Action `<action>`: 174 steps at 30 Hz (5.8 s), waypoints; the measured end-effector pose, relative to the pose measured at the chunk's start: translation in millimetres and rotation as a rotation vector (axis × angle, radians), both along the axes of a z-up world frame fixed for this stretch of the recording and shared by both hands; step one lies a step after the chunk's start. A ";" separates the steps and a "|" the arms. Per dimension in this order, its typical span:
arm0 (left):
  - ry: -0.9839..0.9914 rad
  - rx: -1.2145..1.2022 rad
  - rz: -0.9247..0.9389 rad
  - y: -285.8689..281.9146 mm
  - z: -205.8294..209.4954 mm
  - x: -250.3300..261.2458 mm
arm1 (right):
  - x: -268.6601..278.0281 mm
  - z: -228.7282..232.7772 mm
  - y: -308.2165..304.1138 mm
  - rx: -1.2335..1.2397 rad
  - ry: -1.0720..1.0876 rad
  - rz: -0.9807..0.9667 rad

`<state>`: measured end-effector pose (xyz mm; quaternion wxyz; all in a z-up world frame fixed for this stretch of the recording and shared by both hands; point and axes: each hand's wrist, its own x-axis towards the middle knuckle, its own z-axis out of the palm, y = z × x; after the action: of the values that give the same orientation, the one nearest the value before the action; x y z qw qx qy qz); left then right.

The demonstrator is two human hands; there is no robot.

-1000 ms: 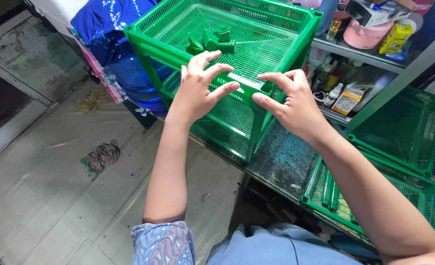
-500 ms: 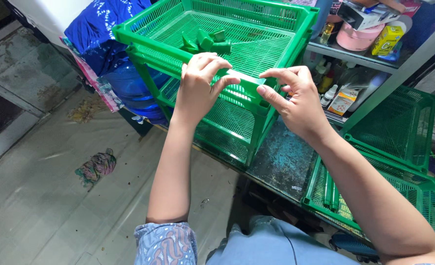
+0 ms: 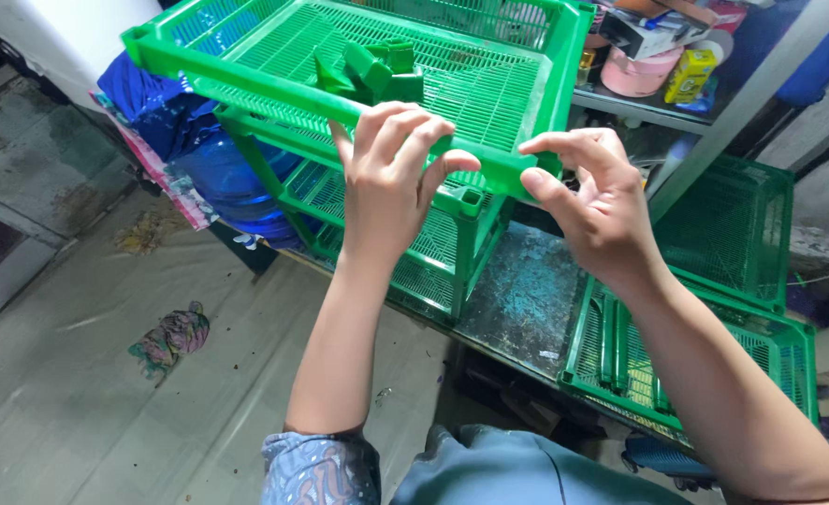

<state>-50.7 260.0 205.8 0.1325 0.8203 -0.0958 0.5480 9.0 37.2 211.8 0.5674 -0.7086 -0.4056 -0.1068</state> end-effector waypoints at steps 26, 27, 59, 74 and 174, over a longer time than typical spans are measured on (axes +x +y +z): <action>-0.116 0.122 -0.122 -216.1 -38.0 -30.7 | 4.2 -23.1 -211.7 0.299 0.739 0.073; -0.126 0.125 -0.121 -226.2 -40.5 -28.6 | 4.0 -24.3 -221.9 0.314 0.726 0.097; 0.314 -0.699 -0.188 -236.8 -142.1 -26.3 | 12.2 -173.2 -468.0 0.181 0.731 -0.162; 0.967 -0.939 -0.237 -192.1 -232.1 12.4 | 5.4 -225.5 -453.1 0.131 0.876 -0.211; 0.912 -1.086 0.059 -175.3 -286.0 -52.5 | 202.2 -415.2 -467.3 0.619 1.102 -0.808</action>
<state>-103.2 84.7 -80.2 0.5348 0.7882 0.2783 0.1234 211.1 -430.0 -203.4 0.7784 -0.5612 0.2774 -0.0458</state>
